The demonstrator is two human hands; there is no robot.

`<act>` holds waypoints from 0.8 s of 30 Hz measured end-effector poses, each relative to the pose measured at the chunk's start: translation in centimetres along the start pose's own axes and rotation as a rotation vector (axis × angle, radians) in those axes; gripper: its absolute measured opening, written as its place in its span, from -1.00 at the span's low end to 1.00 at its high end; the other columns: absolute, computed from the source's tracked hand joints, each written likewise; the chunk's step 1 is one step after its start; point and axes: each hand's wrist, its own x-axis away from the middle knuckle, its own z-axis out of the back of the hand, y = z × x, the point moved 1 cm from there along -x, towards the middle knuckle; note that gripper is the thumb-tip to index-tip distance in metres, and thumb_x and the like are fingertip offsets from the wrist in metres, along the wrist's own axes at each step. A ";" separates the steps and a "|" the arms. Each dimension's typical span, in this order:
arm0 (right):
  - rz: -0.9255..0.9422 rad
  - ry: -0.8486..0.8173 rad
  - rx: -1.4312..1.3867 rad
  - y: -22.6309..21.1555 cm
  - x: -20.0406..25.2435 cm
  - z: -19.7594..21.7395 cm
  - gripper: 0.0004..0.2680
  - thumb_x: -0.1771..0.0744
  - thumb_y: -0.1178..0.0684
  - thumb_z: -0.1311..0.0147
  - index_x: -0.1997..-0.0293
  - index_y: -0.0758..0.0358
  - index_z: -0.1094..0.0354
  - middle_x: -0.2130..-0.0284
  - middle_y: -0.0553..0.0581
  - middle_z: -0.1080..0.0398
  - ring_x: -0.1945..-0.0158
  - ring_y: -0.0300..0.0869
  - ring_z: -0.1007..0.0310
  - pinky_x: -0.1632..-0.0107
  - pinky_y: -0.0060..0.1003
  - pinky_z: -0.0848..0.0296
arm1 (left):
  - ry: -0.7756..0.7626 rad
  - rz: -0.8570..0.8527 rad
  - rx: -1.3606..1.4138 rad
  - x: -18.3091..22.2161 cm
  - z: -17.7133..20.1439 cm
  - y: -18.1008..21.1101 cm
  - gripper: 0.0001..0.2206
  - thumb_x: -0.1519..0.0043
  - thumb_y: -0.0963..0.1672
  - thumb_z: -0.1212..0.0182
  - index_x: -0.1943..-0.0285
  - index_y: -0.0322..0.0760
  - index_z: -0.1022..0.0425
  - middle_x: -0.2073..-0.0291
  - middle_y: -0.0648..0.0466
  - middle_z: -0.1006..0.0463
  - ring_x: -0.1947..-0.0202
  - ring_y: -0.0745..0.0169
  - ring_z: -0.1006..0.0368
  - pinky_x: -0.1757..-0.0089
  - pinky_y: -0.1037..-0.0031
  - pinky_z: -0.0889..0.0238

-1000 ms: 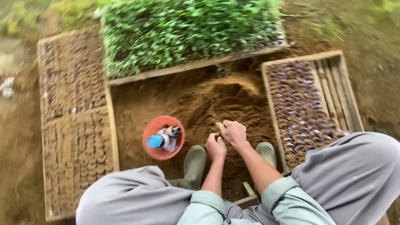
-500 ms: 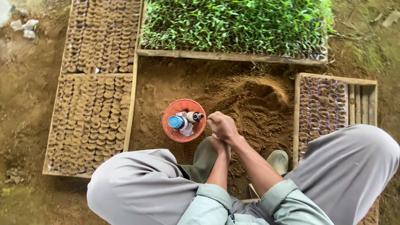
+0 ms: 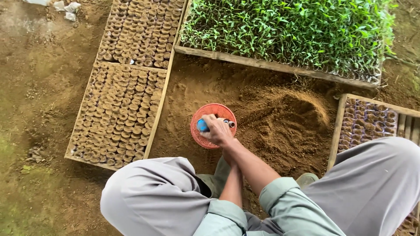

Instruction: Wrapping individual soil blocks with plastic film and organizing them into a wooden tray for seedling preparation.

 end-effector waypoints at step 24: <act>-0.163 0.271 -0.210 4.0 -2.1 2.8 -0.47 -0.20 -0.11 -0.35 -0.28 0.02 -0.22 -0.10 0.16 -0.38 -0.09 0.22 -0.48 -0.11 0.17 -0.46 | 0.400 -0.030 0.167 -2.8 2.0 2.3 -0.86 -0.05 -0.14 -0.12 0.29 -0.22 -0.55 0.47 -0.07 -0.59 0.35 -0.04 -0.58 0.28 0.26 -0.37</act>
